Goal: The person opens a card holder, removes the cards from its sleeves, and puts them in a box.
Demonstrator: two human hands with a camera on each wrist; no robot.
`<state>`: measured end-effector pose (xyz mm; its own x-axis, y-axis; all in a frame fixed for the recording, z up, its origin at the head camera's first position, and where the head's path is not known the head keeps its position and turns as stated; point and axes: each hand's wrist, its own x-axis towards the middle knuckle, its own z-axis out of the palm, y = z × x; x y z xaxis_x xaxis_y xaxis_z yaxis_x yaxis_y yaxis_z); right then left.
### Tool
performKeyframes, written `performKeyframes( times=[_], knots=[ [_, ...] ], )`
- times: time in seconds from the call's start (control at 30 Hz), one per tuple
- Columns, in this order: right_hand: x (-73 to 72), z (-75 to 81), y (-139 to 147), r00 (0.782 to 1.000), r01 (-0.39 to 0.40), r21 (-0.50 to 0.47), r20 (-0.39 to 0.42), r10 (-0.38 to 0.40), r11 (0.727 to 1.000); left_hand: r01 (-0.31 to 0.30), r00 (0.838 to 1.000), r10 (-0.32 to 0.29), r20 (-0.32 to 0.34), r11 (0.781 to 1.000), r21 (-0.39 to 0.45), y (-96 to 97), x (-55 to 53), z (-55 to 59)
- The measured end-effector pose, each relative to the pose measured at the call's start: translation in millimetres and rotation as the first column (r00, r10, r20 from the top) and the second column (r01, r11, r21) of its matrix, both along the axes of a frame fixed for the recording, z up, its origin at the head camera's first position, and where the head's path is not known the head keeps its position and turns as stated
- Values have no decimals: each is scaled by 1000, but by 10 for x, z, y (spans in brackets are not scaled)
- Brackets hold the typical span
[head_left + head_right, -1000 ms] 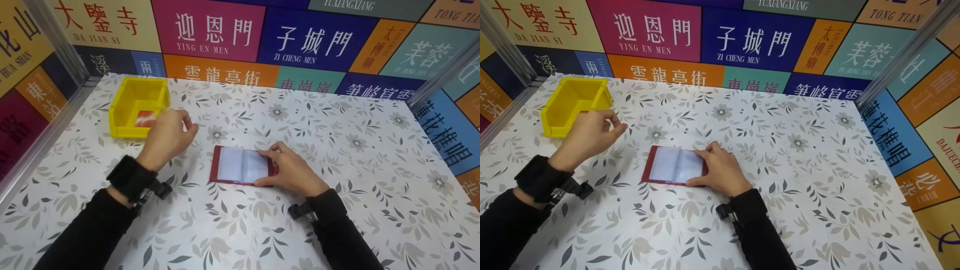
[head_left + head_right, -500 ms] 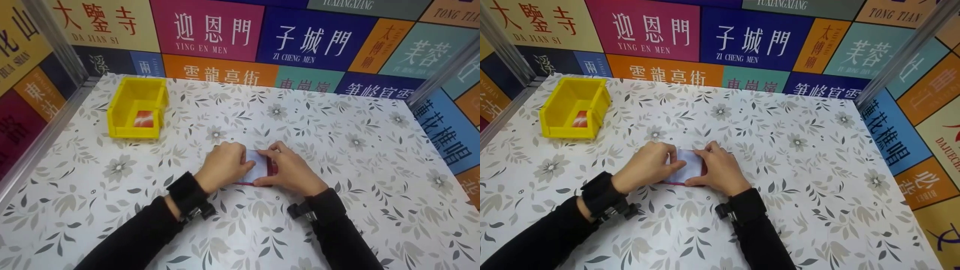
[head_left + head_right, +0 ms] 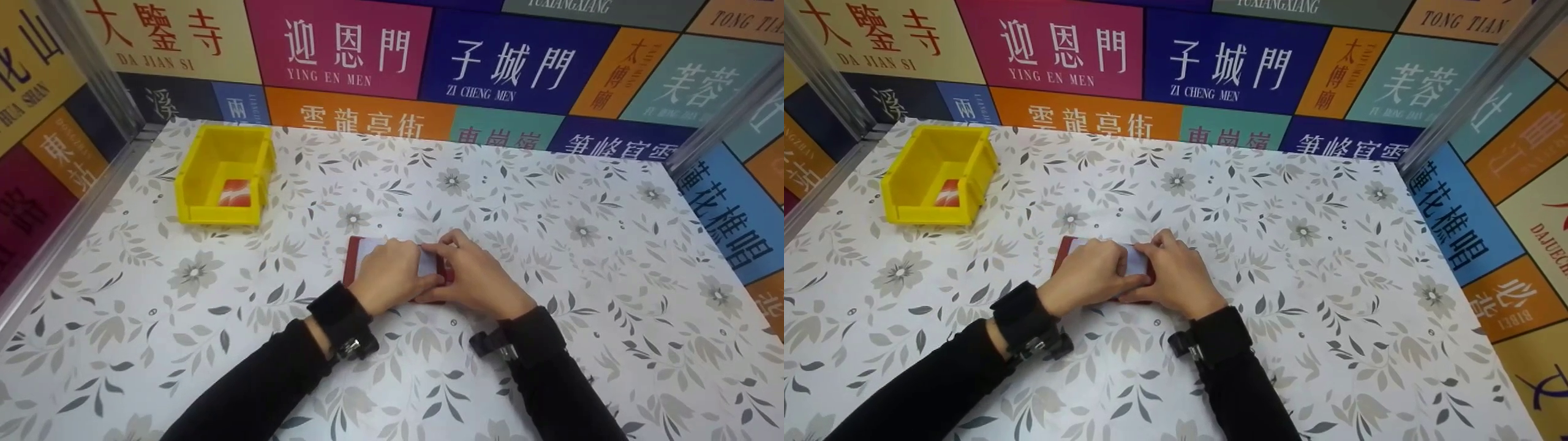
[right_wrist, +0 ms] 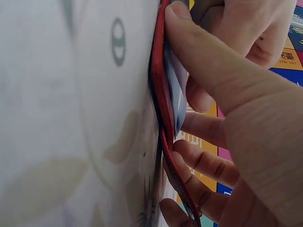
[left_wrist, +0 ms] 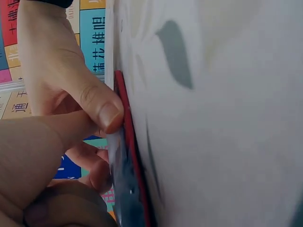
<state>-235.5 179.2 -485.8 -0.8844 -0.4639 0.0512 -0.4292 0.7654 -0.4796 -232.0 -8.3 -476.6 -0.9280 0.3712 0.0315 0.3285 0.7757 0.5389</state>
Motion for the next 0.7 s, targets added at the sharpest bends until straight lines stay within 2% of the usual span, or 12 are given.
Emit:
performKeyframes(
  times=[0.2,0.4,0.5,0.53,0.57,0.63,0.7],
  knots=[
    [0,9,-8,1000,19,6,14,-19,1000,4,1000,-5,15,1000,7,-4,-20,-16],
    [7,19,-9,999,31,20,37,-32,999,-15,1000,15,-6,1000,-25,-3,-47,-51],
    [10,19,-2,999,30,19,36,-30,999,-20,1000,20,8,999,-32,2,-69,-68],
    [12,19,-1,999,29,17,37,-29,999,-21,1000,21,3,999,-34,5,-95,-113],
    [13,19,0,999,28,17,37,-28,999,-18,1000,19,21,999,-37,4,-89,-83],
    [17,22,-1,999,26,15,39,-27,1000,-19,1000,18,-7,999,-51,9,-150,-207],
    [18,23,-3,999,29,13,45,-29,1000,-12,1000,12,-4,999,-53,7,-162,-216]
  ],
)
